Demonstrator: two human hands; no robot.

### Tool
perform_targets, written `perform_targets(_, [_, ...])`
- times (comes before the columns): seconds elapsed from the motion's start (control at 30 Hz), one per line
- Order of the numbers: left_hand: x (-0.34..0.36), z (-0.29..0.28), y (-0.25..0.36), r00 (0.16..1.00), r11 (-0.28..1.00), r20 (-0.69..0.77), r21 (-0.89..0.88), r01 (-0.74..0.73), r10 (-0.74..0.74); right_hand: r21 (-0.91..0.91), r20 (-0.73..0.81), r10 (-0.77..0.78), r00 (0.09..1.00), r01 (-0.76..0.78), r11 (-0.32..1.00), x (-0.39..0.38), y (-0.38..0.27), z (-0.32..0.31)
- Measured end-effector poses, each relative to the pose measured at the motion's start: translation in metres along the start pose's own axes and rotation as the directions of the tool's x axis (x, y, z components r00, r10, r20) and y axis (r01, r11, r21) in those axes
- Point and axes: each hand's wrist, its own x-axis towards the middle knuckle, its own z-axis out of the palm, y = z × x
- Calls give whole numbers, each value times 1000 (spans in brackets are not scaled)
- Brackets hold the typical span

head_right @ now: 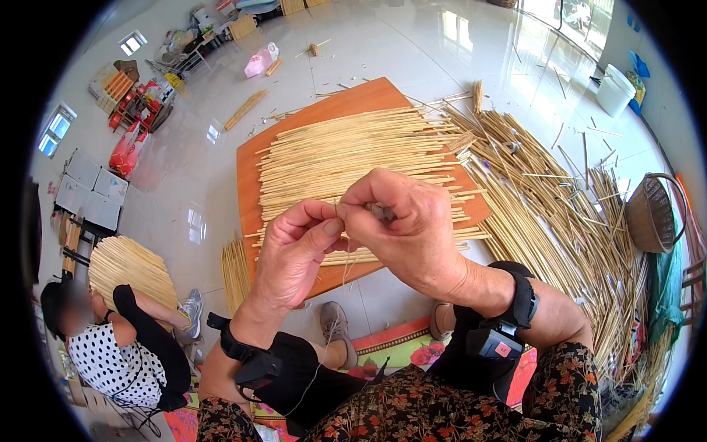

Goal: The person binds long thin reeds together with string, wrapping the string around reed bundles and using scissors to cut it.

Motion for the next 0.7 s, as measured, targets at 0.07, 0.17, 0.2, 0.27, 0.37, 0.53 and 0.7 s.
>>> perform_targets(0.07, [0,0,0,1000,1000,0,0,-3,3,83,-11,19,1000,-18,996,0,0,2])
perform_targets(0.17, [0,-1,-1,1000,1000,-9,-1,5,-5,79,-8,72,997,-71,994,0,-5,1])
perform_targets(0.2, [-1,0,0,1000,1000,-13,-1,10,-10,132,-12,93,996,-91,987,0,-5,1])
perform_targets(0.27, [-2,3,4,999,1000,-39,-10,-3,2,237,-13,136,991,-129,963,0,-4,1])
perform_targets(0.37, [0,8,2,988,995,-115,5,-104,104,242,19,170,985,-169,955,4,-2,-2])
perform_targets(0.53, [4,-5,5,944,945,-95,125,-304,316,500,263,387,884,-468,729,9,1,-2])
perform_targets(0.7, [2,2,19,937,902,-46,294,-317,345,594,336,379,862,-506,625,9,6,0])
